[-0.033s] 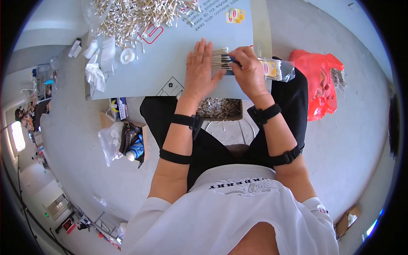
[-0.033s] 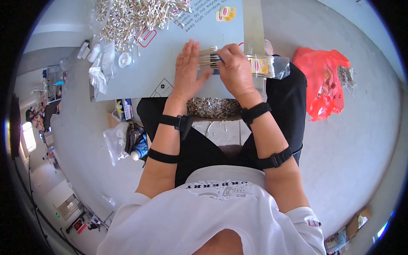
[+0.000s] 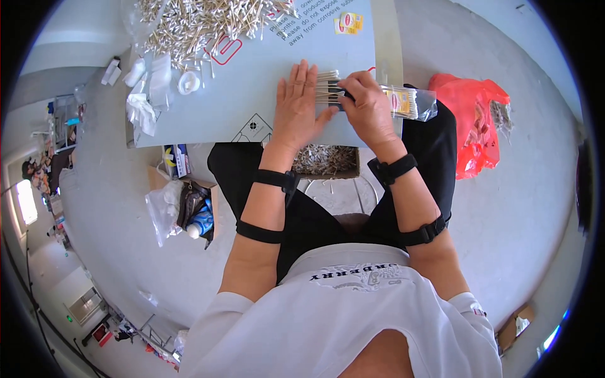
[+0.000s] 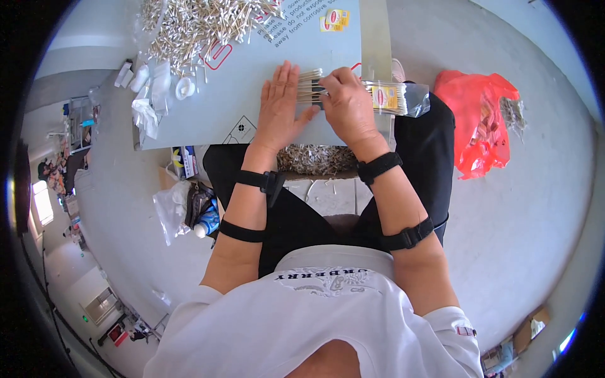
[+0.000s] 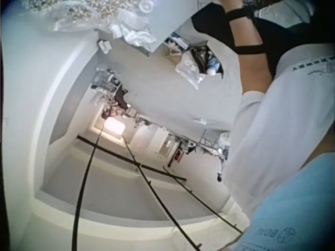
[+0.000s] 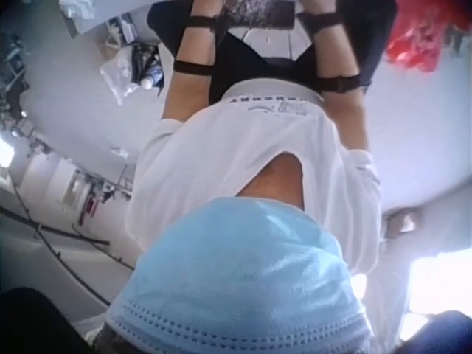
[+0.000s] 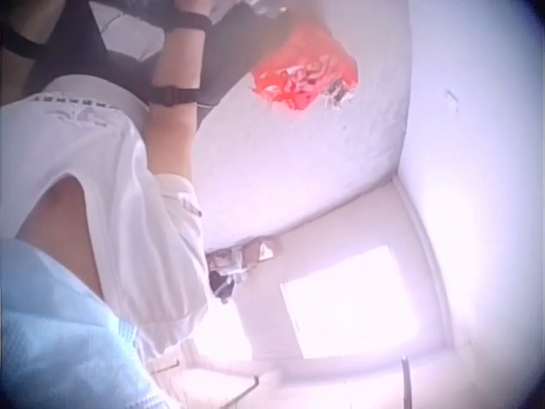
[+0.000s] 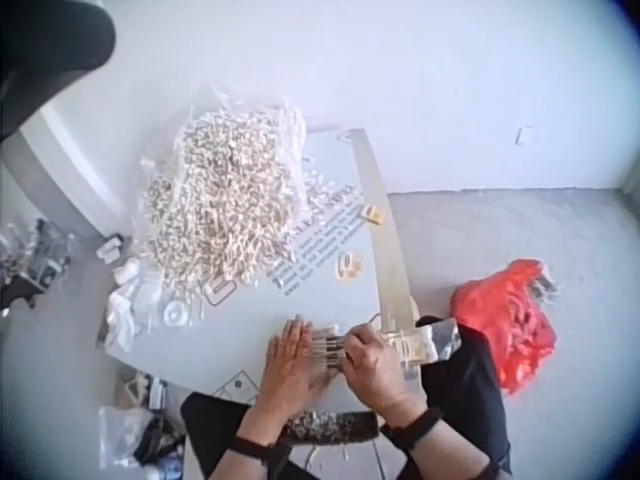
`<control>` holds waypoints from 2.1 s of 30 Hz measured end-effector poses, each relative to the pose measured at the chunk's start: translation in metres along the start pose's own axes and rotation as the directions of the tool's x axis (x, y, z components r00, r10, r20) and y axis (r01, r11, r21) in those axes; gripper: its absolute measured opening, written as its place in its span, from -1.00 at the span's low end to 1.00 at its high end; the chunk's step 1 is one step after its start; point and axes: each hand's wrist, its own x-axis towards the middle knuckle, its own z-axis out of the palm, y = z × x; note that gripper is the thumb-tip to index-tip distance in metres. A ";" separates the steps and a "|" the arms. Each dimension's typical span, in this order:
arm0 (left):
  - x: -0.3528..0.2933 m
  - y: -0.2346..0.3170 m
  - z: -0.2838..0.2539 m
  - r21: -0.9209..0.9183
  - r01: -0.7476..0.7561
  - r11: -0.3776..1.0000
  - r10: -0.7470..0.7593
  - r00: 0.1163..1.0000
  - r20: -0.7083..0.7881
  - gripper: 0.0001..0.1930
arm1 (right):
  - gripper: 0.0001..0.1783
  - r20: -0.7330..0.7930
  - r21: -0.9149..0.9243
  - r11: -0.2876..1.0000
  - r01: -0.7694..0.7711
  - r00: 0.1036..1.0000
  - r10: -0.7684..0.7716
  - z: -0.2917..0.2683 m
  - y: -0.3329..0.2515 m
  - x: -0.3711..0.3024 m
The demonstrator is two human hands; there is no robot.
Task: Packing cotton swabs into plastic sleeves by hand.
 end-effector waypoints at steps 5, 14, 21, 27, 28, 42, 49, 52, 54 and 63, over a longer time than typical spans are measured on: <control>-0.004 0.007 0.002 0.185 0.029 0.982 -0.053 0.991 0.125 -0.09 | -0.90 0.067 -0.338 0.935 0.105 0.994 -0.088 0.002 0.001 -0.007; -0.005 0.007 0.004 0.182 0.030 0.983 -0.052 0.992 0.118 -0.10 | -0.95 0.022 -0.238 0.965 -0.108 0.993 0.116 0.008 0.000 -0.004; -0.005 0.006 0.004 0.181 0.025 0.983 -0.047 0.992 0.115 -0.11 | -0.88 0.091 -0.258 0.934 -0.247 0.956 0.278 0.009 0.003 0.014; -0.006 0.005 0.004 0.164 0.021 0.986 -0.039 0.993 0.111 -0.11 | -0.89 0.207 -0.455 0.881 -0.134 0.946 0.251 0.007 -0.001 0.030; -0.006 0.005 0.004 0.169 0.021 0.985 -0.041 0.993 0.115 -0.11 | -0.88 0.212 -0.463 0.861 -0.209 0.918 0.336 0.006 -0.006 0.034; 0.000 -0.003 0.013 -0.163 -0.020 0.986 -0.003 0.990 -0.142 -0.35 | -0.71 -0.288 0.375 0.925 -0.061 0.941 0.178 0.039 0.007 0.004; 0.023 0.012 0.031 -0.809 0.035 0.586 -0.373 0.898 -0.232 -0.43 | -0.62 -0.179 0.668 0.736 -0.110 0.936 0.302 0.050 0.011 0.006; 0.022 0.015 0.022 -0.863 0.035 0.504 -0.379 0.907 -0.184 -0.43 | -0.60 -0.116 0.662 0.736 -0.140 0.951 0.285 0.041 0.018 0.006; 0.019 0.010 0.016 -0.734 0.023 0.679 -0.255 0.945 -0.206 -0.40 | -0.60 -0.068 0.697 0.695 -0.177 0.949 0.309 0.035 0.018 0.006; -0.004 0.008 0.003 0.141 -0.067 0.988 0.048 0.990 0.134 -0.08 | -0.86 0.014 -0.235 0.971 0.049 0.999 -0.047 -0.009 -0.002 -0.012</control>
